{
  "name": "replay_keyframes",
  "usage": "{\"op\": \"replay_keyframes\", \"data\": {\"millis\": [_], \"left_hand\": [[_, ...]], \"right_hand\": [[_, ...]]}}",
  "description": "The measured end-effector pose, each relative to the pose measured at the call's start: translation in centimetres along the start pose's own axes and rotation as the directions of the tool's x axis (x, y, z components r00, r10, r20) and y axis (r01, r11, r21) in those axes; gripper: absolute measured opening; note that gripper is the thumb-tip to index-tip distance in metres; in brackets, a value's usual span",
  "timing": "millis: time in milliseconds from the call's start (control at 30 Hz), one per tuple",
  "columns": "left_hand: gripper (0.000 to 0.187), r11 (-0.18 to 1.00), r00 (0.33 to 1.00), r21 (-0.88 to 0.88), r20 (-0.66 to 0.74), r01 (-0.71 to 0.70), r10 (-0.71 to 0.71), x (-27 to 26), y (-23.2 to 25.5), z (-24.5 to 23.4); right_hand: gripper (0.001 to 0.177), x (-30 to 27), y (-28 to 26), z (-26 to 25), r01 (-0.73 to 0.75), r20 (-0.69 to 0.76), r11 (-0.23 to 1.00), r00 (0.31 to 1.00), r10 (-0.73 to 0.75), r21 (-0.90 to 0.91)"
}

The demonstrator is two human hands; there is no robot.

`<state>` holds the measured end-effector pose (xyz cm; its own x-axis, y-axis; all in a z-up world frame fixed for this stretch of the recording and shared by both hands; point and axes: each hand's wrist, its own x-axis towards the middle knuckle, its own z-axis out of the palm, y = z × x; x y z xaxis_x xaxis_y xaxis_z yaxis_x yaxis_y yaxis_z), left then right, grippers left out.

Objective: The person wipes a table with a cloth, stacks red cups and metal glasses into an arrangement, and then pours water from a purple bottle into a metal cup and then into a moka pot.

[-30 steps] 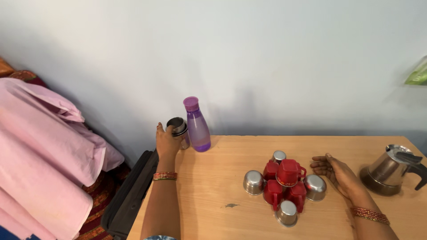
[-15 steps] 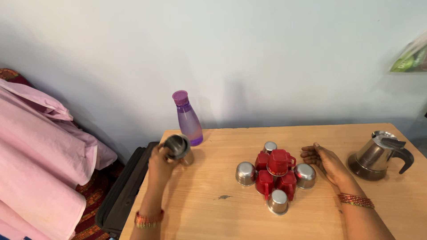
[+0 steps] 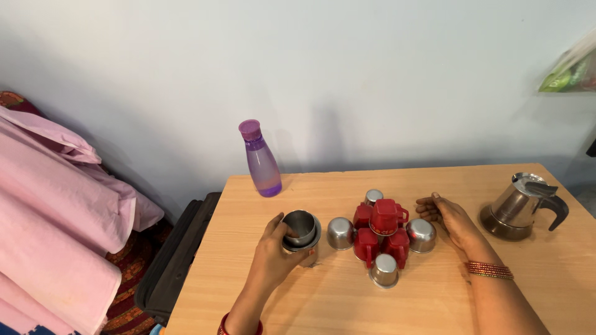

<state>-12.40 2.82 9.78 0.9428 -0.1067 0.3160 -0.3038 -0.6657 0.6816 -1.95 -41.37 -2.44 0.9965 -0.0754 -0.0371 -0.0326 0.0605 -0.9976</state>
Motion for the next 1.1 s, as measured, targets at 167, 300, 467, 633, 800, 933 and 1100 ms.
{"op": "replay_keyframes", "data": {"millis": [167,300,467,633,800,933,1100], "left_hand": [[0.047,0.996,0.997,-0.070,-0.058,-0.060,0.056,0.4,-0.3,0.7],[0.050,0.996,0.998,-0.090,-0.056,-0.004,-0.001,0.4,0.1,0.3],[0.059,0.982,0.997,-0.189,-0.060,0.028,-0.040,0.8,-0.4,0.7],[0.061,0.896,0.998,-0.445,-0.055,-0.011,-0.015,0.8,-2.0,1.6],[0.061,0.730,0.994,-0.683,-0.051,0.033,-0.092,0.3,-2.9,1.9],[0.065,0.560,0.990,-0.828,-0.095,-0.022,-0.102,-1.7,-2.2,1.9],[0.066,0.579,0.993,-0.812,-0.114,-0.069,-0.042,-3.7,0.1,1.7]], "right_hand": [[0.056,0.2,-0.2,0.1,-0.007,0.001,1.000,1.000,0.007,-0.019],[0.056,0.0,-0.2,0.2,-0.012,-0.007,0.999,1.000,0.012,-0.048],[0.056,0.2,-0.1,0.3,-0.012,-0.005,0.999,1.000,0.012,-0.051],[0.057,0.0,-0.6,0.5,-0.029,-0.017,0.996,0.999,0.027,-0.085],[0.048,-2.2,-3.8,1.3,0.185,-0.131,0.955,0.967,-0.220,-0.233],[0.035,-5.8,-6.6,3.4,0.433,-0.246,0.710,0.731,-0.637,-0.555],[0.026,-10.4,-7.4,8.7,0.816,-0.060,0.452,0.463,-0.884,-0.359]]}}
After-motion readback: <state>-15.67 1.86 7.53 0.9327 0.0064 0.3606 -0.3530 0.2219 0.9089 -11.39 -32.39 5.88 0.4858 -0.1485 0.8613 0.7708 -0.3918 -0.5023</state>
